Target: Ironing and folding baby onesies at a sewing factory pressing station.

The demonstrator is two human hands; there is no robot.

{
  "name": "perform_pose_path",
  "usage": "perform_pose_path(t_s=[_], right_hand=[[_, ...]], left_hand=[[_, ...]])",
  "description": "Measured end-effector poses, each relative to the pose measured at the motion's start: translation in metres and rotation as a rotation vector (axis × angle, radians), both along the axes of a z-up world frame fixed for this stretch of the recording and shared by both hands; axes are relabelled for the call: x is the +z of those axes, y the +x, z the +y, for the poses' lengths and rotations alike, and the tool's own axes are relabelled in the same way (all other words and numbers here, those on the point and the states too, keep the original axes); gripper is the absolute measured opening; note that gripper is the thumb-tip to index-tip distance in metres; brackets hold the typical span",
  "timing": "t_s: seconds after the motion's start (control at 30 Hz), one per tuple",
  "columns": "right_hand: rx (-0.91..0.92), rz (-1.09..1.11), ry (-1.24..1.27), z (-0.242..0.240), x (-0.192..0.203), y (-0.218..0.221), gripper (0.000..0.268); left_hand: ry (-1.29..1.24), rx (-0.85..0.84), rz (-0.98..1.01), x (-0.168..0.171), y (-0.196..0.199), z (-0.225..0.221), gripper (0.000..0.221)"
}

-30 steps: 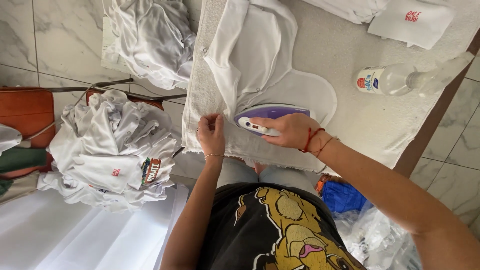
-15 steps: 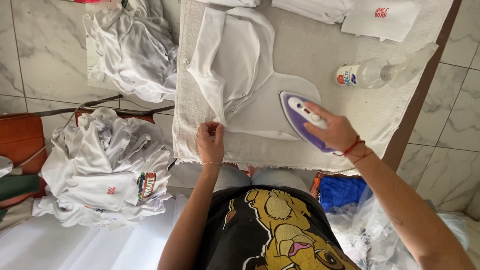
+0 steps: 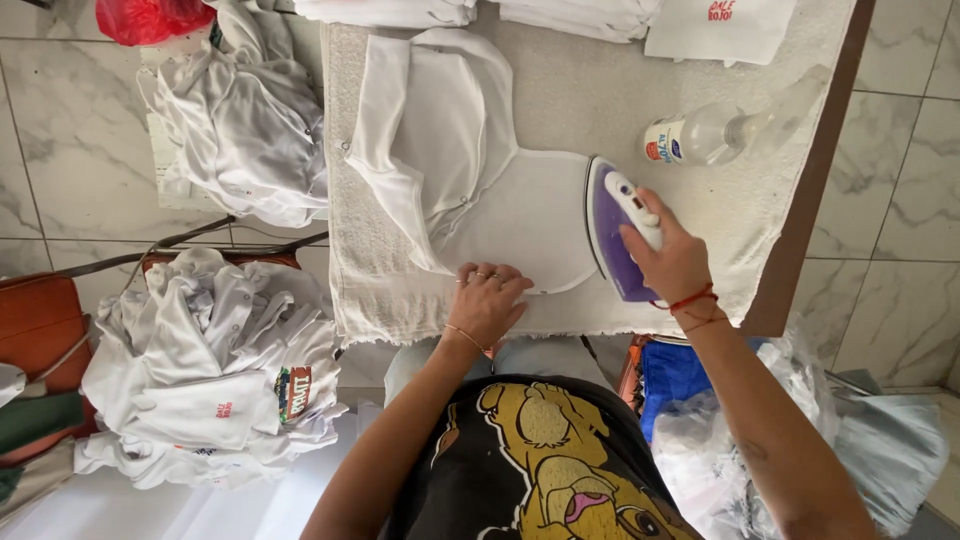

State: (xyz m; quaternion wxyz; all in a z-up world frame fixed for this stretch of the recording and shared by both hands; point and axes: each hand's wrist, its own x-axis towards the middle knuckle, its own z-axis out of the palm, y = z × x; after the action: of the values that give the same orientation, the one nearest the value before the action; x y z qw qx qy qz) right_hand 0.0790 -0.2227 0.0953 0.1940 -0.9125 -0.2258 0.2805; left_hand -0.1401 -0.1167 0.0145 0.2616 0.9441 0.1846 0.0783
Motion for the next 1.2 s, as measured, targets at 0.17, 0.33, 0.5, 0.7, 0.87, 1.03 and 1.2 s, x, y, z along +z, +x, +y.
perform_pose_path(t_s=[0.17,0.33,0.5,0.7,0.87,1.03,1.2], right_hand=[[-0.201,0.186,-0.038,-0.007,0.013,-0.024,0.046],[-0.2,0.011,-0.113,-0.06,0.011,-0.027,0.045],[-0.15,-0.389,-0.033,-0.07,0.001,0.025,0.044],[-0.293,-0.263,0.486,0.01,0.029,0.068,0.081],[-0.311,-0.277,0.926,0.061,0.012,0.083,0.024],[-0.318,-0.318,1.127,0.035,0.047,0.044,0.028],[-0.588,0.106,0.446,0.016,0.108,-0.02,0.048]], left_hand=[[0.093,-0.046,-0.026,-0.026,0.007,-0.012,0.009],[0.07,-0.049,-0.025,-0.026,0.001,-0.005,0.005],[0.047,-0.069,-0.06,-0.009,0.007,-0.004,0.009],[-0.022,-0.175,0.073,0.029,0.01,0.002,0.022],[-0.117,-0.155,0.026,0.044,0.006,0.014,0.023],[-0.247,-0.057,-0.056,0.061,-0.005,0.036,0.014],[-0.369,-0.042,-0.052,0.069,-0.021,0.056,0.011]])
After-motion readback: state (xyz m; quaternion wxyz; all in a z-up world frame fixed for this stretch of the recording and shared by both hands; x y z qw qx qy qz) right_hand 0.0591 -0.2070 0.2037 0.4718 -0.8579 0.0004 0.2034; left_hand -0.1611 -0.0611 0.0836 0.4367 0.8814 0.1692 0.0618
